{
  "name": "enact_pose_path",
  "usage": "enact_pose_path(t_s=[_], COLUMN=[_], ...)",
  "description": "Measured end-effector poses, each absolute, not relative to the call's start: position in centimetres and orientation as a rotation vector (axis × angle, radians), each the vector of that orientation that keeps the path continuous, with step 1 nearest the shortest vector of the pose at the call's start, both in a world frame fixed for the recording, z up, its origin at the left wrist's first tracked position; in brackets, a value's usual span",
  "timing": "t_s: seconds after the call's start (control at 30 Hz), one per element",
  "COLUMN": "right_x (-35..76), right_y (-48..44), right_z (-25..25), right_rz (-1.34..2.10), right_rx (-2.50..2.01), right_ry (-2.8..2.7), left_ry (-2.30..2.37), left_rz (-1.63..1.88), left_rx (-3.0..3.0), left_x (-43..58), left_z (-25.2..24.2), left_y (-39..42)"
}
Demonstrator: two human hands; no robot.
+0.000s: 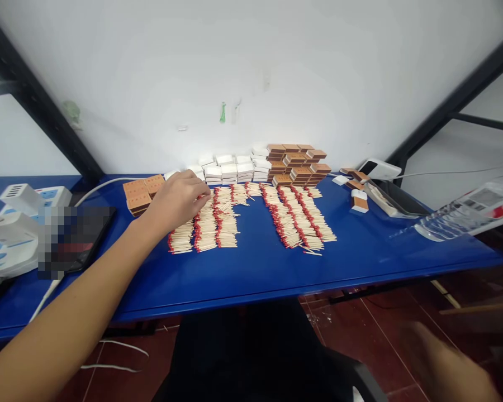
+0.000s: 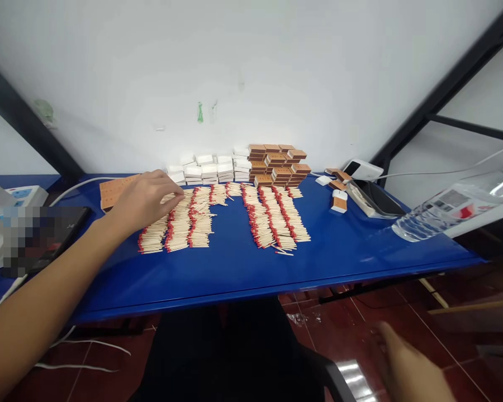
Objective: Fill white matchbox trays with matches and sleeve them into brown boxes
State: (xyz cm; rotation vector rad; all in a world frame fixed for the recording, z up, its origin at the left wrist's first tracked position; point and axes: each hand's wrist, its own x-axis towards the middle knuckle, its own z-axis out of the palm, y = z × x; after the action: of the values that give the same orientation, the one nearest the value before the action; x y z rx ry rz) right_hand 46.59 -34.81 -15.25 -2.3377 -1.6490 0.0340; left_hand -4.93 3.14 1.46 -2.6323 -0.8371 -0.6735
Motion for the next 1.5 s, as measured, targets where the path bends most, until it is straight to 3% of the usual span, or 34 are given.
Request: enact_pose_path(t_s=[0.13, 0.23, 0.47, 0.53, 0.6, 0.7, 0.8, 1.03, 1.23, 1.5], right_x=[38.5, 32.2, 25.7, 26.1, 27.2, 29.0, 29.4, 26.1, 26.5, 26.5], right_y=[-30.6, -28.2, -22.2, -17.3, -10.9, -1.3, 5.0, 8.4, 6.5, -3.1], right_z=[-17.0, -16.0, -2.1, 1.9, 4.4, 5.7, 5.2, 3.1, 4.3, 2.9], right_rz=[0.733, 0.944, 1.215, 1.112, 0.736, 0.131, -0.125, -0.169, -0.180, 0.596], right_rx=[-2.230, -2.122, -1.363, -1.167, -1.166, -1.320, -1.427, -1.436, -1.446, -1.207], right_ry=[-1.700, -1.866, -2.323, -2.291, -2.207, -2.155, -2.183, -2.458, -2.392, -2.577], left_ry=[-0.838, -0.877, -1.007, -1.064, -1.057, -0.913, -0.894, -0.874, -0.880, -0.832], left_rz=[-0.753, -0.850, -0.957, -0.897, -0.865, -0.919, -0.957, -0.918, -0.919, -0.984], left_rx=[-2.683, -2.702, -2.675, -2.711, -2.717, -2.627, -2.559, -2.513, -2.517, -2.793], left_x=[-4.7, -4.8, -4.8, -4.2, -3.5, -2.6, -2.4, -3.2, -2.7, 0.3], left_z=[1.1, 1.1, 2.6, 3.1, 3.3, 2.6, 1.2, 0.0, 0.2, -0.8], left_y=[3.0, 2.8, 3.4, 3.6, 3.7, 3.8, 3.7, 3.4, 2.9, -0.3])
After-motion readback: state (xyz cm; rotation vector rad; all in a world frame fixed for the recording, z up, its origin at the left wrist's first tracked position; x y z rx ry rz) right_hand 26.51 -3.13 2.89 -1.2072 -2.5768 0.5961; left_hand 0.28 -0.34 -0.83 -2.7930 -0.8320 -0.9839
